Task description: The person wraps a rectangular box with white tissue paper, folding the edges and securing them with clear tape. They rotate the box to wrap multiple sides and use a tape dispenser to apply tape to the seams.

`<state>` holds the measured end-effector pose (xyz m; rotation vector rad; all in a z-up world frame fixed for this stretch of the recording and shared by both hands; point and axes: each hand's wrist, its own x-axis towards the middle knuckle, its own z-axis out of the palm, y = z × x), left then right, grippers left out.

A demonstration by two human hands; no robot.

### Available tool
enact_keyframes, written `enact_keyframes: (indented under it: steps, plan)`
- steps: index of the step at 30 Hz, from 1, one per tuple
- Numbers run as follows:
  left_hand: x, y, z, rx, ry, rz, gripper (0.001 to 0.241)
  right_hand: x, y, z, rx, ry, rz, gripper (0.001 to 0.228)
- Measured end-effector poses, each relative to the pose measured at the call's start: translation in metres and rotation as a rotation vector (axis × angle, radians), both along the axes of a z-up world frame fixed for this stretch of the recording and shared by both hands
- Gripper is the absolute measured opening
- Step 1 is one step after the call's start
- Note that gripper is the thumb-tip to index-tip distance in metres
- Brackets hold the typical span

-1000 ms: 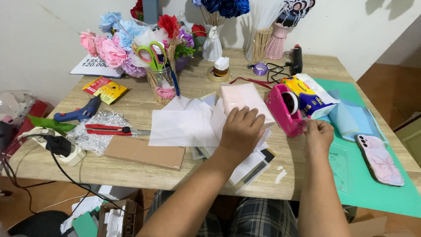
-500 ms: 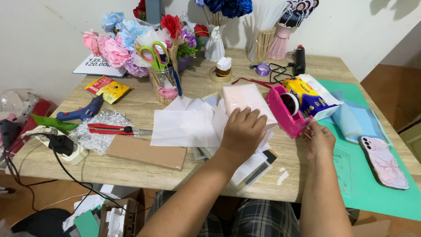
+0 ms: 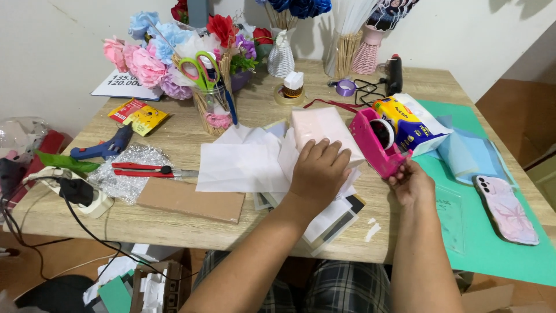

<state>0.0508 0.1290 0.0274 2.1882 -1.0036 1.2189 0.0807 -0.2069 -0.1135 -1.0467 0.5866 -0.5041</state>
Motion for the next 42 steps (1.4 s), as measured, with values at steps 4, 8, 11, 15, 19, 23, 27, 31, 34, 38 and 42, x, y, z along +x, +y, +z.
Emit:
enact_keyframes:
  steps: [4,8,11,15,19,23,27,31,34,38,42]
  plan:
    - [0.002,-0.002,-0.004,-0.014,-0.036,0.016,0.046,0.0,0.002,0.005,0.071,0.001,0.006,0.021]
    - [0.001,-0.002,-0.003,-0.062,-0.098,0.012,0.047,0.013,-0.014,-0.008,0.201,-0.025,0.014,0.023]
    - [0.004,-0.005,-0.005,-0.084,-0.13,0.005,0.05,0.006,0.003,-0.003,0.28,-0.024,-0.017,0.023]
    - [0.005,-0.004,-0.003,-0.115,-0.149,0.0,0.054,0.018,0.003,-0.032,0.334,-0.032,-0.068,0.022]
    - [-0.008,0.008,0.006,-0.082,0.0,-0.098,0.062,-0.042,0.1,0.065,0.08,-0.108,-0.051,0.018]
    - [-0.013,0.015,0.013,-0.091,0.156,-0.209,0.06,-0.077,0.139,0.096,-0.055,-0.338,0.194,0.02]
    - [-0.006,0.019,0.011,-0.083,0.276,-0.244,0.038,-0.092,0.169,0.1,0.042,-0.483,0.399,0.013]
    - [0.005,0.014,-0.005,-0.091,0.187,-0.194,0.031,-0.097,0.19,0.099,0.065,-0.533,0.475,0.01]
    - [0.006,0.012,-0.009,-0.103,0.147,-0.146,0.024,-0.096,0.2,0.1,0.055,-0.544,0.473,0.011]
    - [0.005,0.009,-0.009,-0.115,0.094,-0.133,0.021,-0.088,0.202,0.09,-0.033,-0.479,0.437,0.009]
    - [0.002,0.008,-0.006,-0.113,0.099,-0.112,0.019,-0.086,0.209,0.091,-0.139,-0.388,0.321,0.008]
